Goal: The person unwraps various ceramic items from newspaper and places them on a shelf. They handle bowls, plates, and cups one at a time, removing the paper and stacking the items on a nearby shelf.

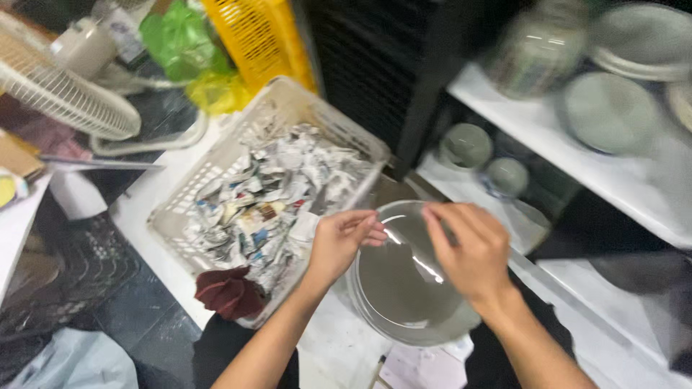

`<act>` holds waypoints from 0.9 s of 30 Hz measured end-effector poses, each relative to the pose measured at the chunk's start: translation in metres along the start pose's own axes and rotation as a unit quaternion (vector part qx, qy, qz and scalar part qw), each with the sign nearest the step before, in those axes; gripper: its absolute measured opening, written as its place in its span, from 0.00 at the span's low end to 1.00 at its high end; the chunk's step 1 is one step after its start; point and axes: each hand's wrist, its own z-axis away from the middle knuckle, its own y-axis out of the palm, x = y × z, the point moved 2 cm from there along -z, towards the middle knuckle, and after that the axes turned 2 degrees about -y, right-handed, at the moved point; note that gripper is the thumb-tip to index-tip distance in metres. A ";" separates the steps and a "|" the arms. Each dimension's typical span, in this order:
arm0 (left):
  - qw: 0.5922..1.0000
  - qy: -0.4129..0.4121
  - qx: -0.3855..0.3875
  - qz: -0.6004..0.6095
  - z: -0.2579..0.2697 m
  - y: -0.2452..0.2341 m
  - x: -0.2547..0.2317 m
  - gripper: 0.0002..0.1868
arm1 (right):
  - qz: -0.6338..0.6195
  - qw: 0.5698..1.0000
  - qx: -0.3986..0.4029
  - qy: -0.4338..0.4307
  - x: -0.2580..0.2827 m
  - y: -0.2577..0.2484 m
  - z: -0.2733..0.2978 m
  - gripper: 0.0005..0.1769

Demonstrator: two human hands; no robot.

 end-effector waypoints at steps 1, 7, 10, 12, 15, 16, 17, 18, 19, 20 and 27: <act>1.000 0.001 -0.017 0.004 -0.001 -0.018 0.006 0.14 | -0.021 0.999 0.037 0.009 0.006 0.022 -0.004 0.06; 0.958 0.051 -0.177 -0.220 -0.010 -0.109 0.024 0.11 | -0.052 0.971 0.231 0.035 0.001 0.138 -0.012 0.09; 0.971 0.081 -0.209 -0.085 -0.025 -0.131 0.016 0.10 | -0.073 0.967 0.241 0.037 -0.017 0.195 -0.031 0.14; 0.953 0.087 -0.250 -0.148 -0.032 -0.142 0.010 0.10 | -0.077 0.961 0.266 0.019 -0.026 0.230 -0.040 0.23; 0.935 0.061 -0.287 -0.199 -0.032 -0.156 0.008 0.10 | 0.018 0.911 0.392 0.129 -0.053 0.279 -0.057 0.34; 0.932 0.048 -0.292 -0.209 -0.033 -0.159 0.008 0.10 | 0.037 0.898 0.409 0.157 -0.062 0.294 -0.064 0.32; 0.936 0.058 -0.289 -0.192 -0.036 -0.163 0.007 0.10 | 0.057 0.885 0.424 0.185 -0.071 0.309 -0.070 0.31; 0.940 0.065 -0.285 -0.176 -0.038 -0.167 0.007 0.10 | 0.077 0.868 0.440 0.215 -0.079 0.320 -0.069 0.30; 0.943 0.073 -0.281 -0.160 -0.039 -0.169 0.008 0.10 | 0.098 0.845 0.471 0.232 -0.088 0.328 -0.066 0.28; 0.941 0.058 -0.287 -0.168 -0.040 -0.172 0.007 0.10 | 0.117 0.822 0.500 0.247 -0.095 0.336 -0.064 0.27; 0.940 0.016 -0.268 -0.211 -0.041 -0.170 0.012 0.11 | 0.171 0.869 0.432 0.172 -0.113 0.360 -0.055 0.15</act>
